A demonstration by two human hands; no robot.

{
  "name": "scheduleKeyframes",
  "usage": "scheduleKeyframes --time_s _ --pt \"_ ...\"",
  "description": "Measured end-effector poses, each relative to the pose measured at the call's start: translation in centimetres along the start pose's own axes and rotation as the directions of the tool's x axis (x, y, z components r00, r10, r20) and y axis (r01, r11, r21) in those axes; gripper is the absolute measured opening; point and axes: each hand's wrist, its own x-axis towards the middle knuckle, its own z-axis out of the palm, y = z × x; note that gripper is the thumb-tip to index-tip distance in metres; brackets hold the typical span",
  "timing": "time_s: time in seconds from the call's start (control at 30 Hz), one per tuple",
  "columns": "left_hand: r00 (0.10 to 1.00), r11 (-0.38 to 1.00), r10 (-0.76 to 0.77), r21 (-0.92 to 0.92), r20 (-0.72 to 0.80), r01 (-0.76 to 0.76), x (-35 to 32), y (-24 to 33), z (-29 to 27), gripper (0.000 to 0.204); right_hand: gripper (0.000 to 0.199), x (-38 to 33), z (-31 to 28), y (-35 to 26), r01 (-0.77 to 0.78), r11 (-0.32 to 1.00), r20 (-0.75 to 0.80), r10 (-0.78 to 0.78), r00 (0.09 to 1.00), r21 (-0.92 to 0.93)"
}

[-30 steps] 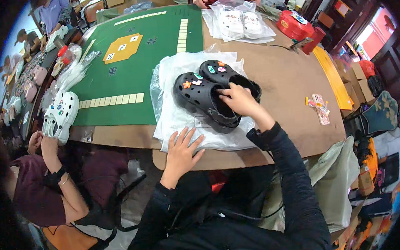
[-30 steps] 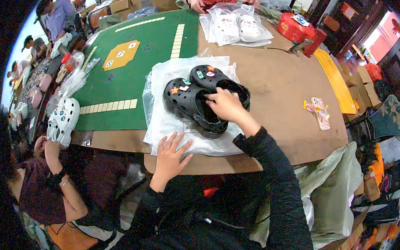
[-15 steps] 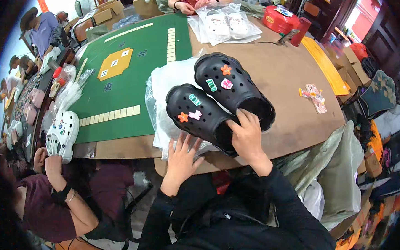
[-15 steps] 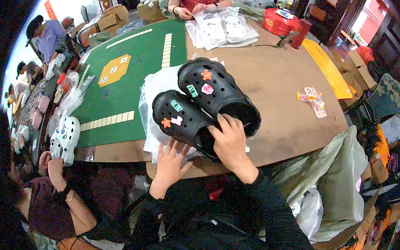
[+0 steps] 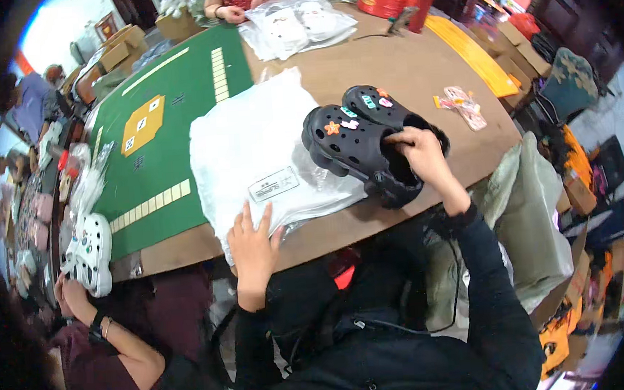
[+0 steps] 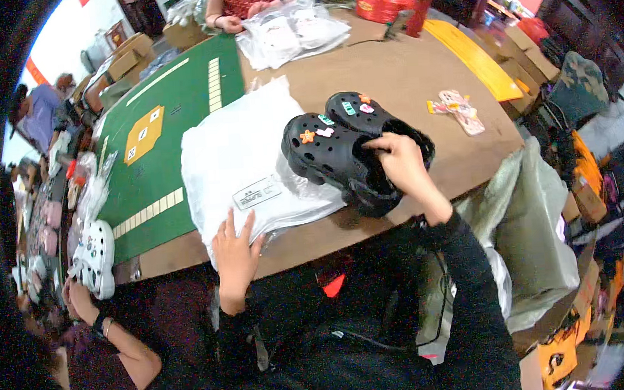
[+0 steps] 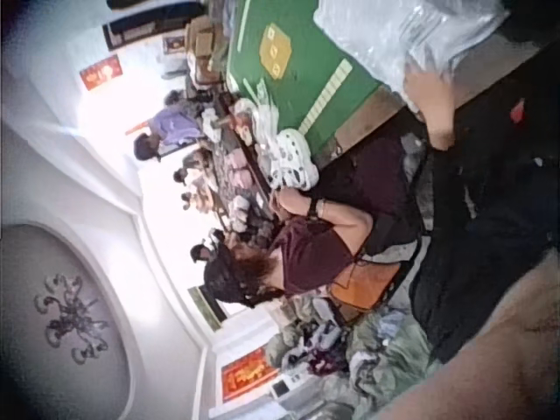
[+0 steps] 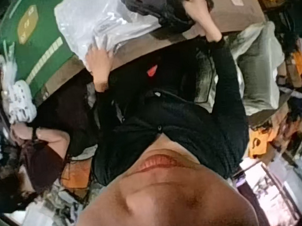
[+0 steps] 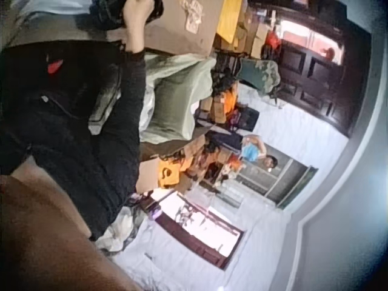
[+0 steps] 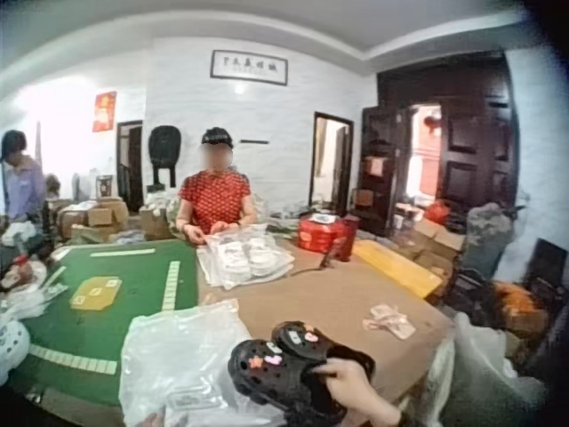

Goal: The recorder is packing several pairs of foam clogs into individual plastic bags and then placing them into a larger transport bag.

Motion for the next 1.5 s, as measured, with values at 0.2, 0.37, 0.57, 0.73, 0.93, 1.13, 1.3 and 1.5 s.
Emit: scheduleKeyframes --time_s 0.2,0.37,0.57,0.73,0.93,1.13,1.3,1.5 --pt "0.995 0.982 -0.020 -0.188 -0.098 0.001 -0.3 -0.2 0.4 0.045 0.011 3.2 -3.0 7.1 0.027 0.991 0.292 -0.065 0.954 0.131" --pt "0.979 0.983 0.084 -0.145 -0.183 -0.112 -0.6 -0.7 0.0 0.031 0.010 3.2 -3.5 7.9 -0.004 0.980 0.349 -0.067 0.935 0.199" --pt "0.979 0.976 0.098 -0.177 -0.177 -0.130 -1.5 -1.7 1.2 0.019 0.008 3.6 -4.4 8.8 -0.151 0.780 0.192 0.041 0.981 0.607" --pt "0.977 0.972 0.126 -0.177 -0.173 -0.157 -1.6 -2.1 1.8 0.019 0.018 3.4 -5.3 7.0 -0.127 0.794 0.114 0.073 0.991 0.594" --pt "0.984 0.966 0.117 -0.214 -0.137 -0.145 -0.8 -2.2 0.1 0.020 0.066 3.6 -2.6 5.2 0.053 0.932 0.282 0.054 0.958 -0.359" --pt "0.980 0.934 0.182 -0.299 -0.078 -0.197 -0.5 -0.8 -0.8 0.024 0.042 4.9 -2.0 5.4 -0.061 0.925 0.230 0.157 0.960 -0.374" --pt "0.936 0.876 0.335 -0.330 -0.109 -0.352 -1.5 -2.5 -0.4 0.029 0.021 2.5 -2.0 4.2 0.272 0.841 0.136 -0.236 0.962 -0.467" --pt "0.944 0.890 0.316 -0.314 -0.098 -0.331 -1.5 -2.5 -1.1 0.042 0.026 -0.8 -3.8 -0.6 0.429 0.758 0.032 -0.476 0.879 -0.492"
